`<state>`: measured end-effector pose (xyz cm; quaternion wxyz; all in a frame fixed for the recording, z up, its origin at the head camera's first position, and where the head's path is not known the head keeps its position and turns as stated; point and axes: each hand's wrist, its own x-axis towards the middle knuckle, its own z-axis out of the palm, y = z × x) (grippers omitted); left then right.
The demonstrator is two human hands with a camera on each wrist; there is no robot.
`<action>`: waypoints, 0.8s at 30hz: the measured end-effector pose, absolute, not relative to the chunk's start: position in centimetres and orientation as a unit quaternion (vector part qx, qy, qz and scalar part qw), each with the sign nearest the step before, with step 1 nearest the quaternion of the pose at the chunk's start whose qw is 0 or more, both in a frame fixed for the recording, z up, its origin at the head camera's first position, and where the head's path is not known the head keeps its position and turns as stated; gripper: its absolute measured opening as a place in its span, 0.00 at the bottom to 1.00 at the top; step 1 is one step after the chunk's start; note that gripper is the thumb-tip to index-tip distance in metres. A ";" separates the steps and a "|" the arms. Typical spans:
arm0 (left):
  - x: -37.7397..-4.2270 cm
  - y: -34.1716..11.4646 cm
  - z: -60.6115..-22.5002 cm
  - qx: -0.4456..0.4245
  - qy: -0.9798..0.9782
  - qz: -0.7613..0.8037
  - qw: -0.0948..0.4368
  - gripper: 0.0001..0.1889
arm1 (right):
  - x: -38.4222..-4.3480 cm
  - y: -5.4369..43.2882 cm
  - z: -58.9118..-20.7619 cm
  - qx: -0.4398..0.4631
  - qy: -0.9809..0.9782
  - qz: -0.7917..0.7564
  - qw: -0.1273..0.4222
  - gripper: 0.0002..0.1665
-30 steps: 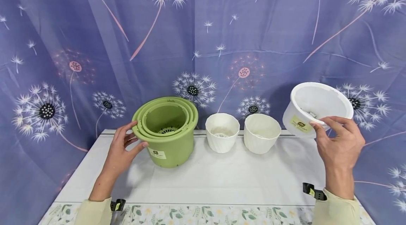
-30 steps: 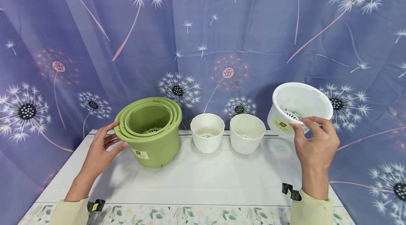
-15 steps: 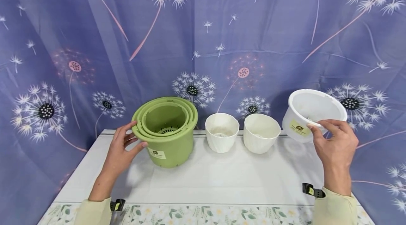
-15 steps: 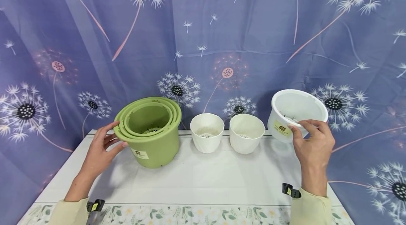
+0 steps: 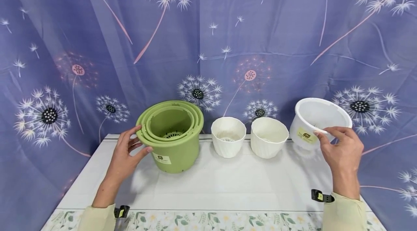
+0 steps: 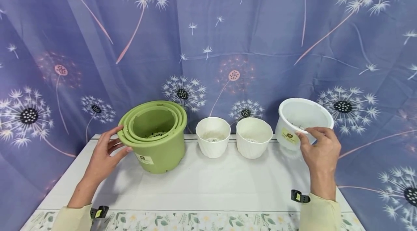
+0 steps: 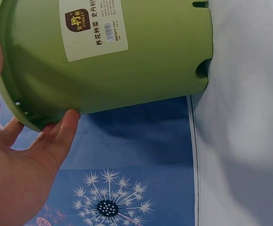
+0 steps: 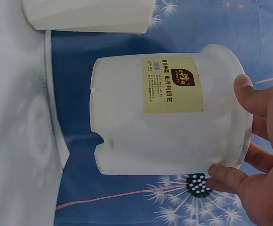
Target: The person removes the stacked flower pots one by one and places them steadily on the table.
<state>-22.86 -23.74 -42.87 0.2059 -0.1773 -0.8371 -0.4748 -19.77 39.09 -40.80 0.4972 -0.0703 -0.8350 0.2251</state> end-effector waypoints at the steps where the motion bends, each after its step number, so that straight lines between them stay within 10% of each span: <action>1: -22.9 -23.7 -42.9 -0.177 -0.837 -0.474 0.206 0.44 | -19.8 39.2 -41.0 -0.072 -0.837 0.226 0.493 0.13; 24: -22.8 -23.9 -42.8 -0.173 -0.844 -0.464 0.205 0.44 | -21.1 40.4 -43.6 -0.069 -0.849 0.235 0.469 0.14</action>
